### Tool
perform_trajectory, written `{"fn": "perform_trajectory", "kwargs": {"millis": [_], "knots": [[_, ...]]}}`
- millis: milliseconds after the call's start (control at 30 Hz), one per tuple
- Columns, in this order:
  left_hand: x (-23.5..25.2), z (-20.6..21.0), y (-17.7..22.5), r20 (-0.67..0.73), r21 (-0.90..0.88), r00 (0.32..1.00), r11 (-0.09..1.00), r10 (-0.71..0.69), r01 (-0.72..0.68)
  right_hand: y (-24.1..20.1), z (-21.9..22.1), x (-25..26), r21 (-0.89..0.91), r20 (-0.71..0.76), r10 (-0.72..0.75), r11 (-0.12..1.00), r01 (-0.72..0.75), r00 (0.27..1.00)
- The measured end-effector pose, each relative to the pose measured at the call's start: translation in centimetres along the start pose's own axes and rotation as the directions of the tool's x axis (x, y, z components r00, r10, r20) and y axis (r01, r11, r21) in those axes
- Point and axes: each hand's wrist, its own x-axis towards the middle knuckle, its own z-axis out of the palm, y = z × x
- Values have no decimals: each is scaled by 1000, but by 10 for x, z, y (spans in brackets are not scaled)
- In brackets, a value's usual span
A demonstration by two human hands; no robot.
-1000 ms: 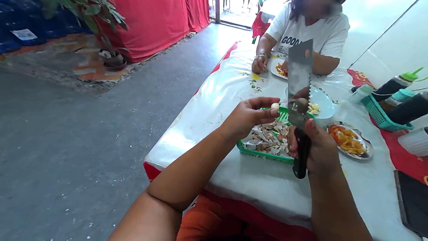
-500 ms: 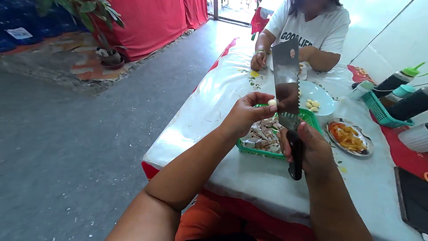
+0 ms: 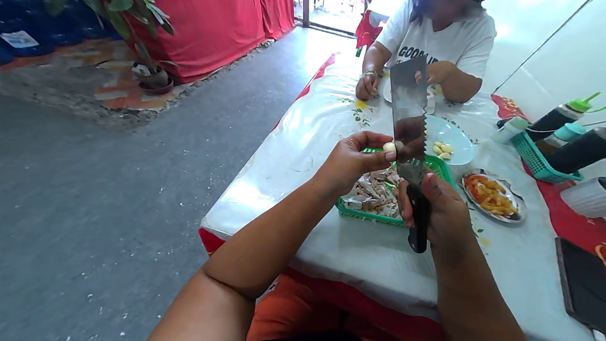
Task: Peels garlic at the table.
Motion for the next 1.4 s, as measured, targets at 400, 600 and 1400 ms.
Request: {"fn": "perform_trajectory", "kwargs": {"millis": [400,600,1400], "knots": [[-1,-2,3,45,7,999,1000,-5,5,-10,-6,-2,38,-158,23,999,-17,987],[-2,0,2,42,18,999,1000,-10,10,-10,-3,-1,72,-179,17,997,-5,984],[1,-1,-7,-22,102,995,991,94,-91,-4,-1,-1,34,-45,91,995,-89,995]]}}
